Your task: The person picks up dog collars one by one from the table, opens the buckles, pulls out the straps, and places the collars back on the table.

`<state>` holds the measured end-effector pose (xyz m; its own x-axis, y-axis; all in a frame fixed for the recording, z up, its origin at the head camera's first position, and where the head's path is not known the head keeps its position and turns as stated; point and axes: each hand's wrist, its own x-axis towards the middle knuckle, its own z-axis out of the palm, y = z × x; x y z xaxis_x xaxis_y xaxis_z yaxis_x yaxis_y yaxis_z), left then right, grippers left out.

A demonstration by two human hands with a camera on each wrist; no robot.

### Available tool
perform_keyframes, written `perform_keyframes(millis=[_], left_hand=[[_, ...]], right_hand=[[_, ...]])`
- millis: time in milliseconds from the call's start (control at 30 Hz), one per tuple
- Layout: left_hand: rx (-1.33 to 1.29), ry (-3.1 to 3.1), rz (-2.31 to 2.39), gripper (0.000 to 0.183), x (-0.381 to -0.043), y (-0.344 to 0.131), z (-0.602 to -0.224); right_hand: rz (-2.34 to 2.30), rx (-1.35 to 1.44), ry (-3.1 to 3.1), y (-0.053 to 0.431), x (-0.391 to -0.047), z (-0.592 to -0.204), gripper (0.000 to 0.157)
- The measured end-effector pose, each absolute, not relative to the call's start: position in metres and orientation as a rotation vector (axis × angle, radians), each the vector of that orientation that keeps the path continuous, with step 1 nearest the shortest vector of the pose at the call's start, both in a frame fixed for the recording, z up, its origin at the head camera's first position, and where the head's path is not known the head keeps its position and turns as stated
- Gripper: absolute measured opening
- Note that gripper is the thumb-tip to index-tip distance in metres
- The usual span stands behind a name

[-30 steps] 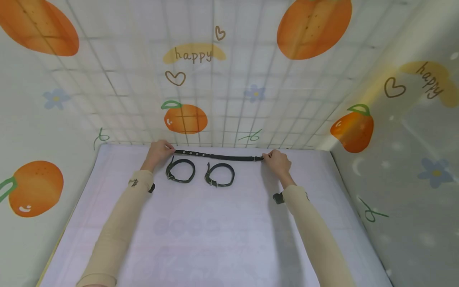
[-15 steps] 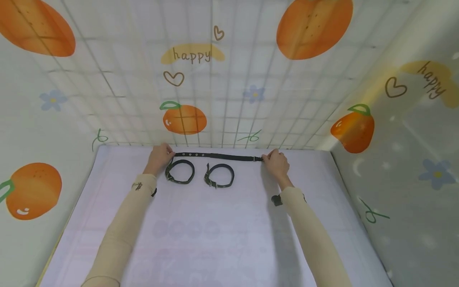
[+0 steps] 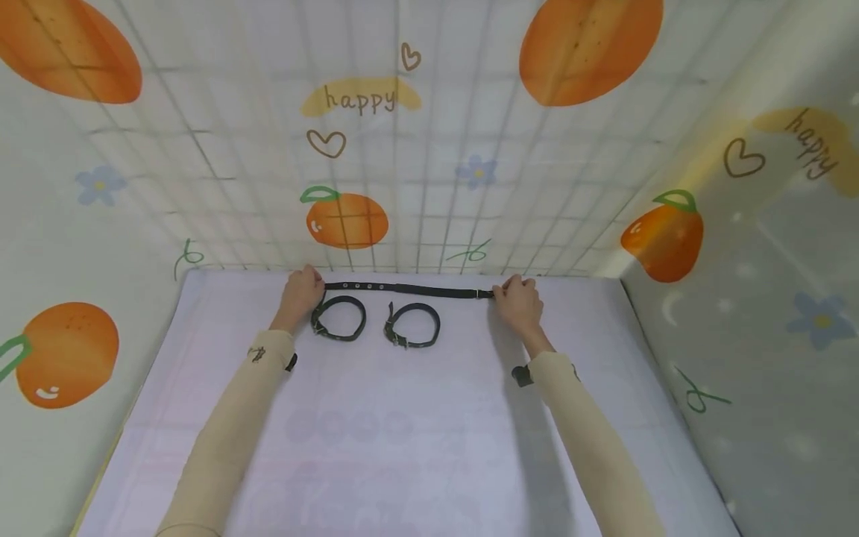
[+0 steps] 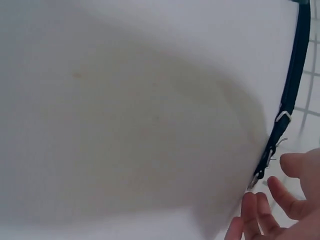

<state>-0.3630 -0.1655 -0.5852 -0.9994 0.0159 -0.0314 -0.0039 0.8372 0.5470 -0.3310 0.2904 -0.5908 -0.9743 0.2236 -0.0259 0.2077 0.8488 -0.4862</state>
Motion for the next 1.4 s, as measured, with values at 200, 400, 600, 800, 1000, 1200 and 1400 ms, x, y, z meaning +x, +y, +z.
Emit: perform_keyframes(millis=[200,400,600,800,1000,1200,1400], left_hand=[[-0.019,3.093,0.904,0.027,-0.359,-0.155,-0.584],[0.061,3.167,1.097,0.024,-0.342,-0.122,-0.580],[0.291,3.164,1.147,0.018,-0.315,-0.077,-0.573],[0.380,3.182,0.965,0.018,-0.290,-0.038,-0.582],[0.368,3.204,0.700,0.023,-0.274,-0.016,-0.597],[0.408,3.262,0.547,0.025,-0.270,-0.011,-0.602],[0.410,3.270,0.718,0.022,-0.272,-0.010,-0.606]], right_hand=[[0.758,-0.242,-2.943,0.285,-0.328,-0.581,0.036],[0.745,-0.102,-2.925,0.269,-0.323,-0.578,0.035],[0.818,0.066,-2.900,0.243,-0.314,-0.576,0.033],[0.914,0.227,-2.942,0.208,-0.302,-0.576,0.031],[0.838,0.310,-3.021,0.185,-0.292,-0.584,0.028],[0.860,0.281,-3.020,0.177,-0.289,-0.591,0.026],[0.894,0.228,-3.001,0.176,-0.286,-0.594,0.027]])
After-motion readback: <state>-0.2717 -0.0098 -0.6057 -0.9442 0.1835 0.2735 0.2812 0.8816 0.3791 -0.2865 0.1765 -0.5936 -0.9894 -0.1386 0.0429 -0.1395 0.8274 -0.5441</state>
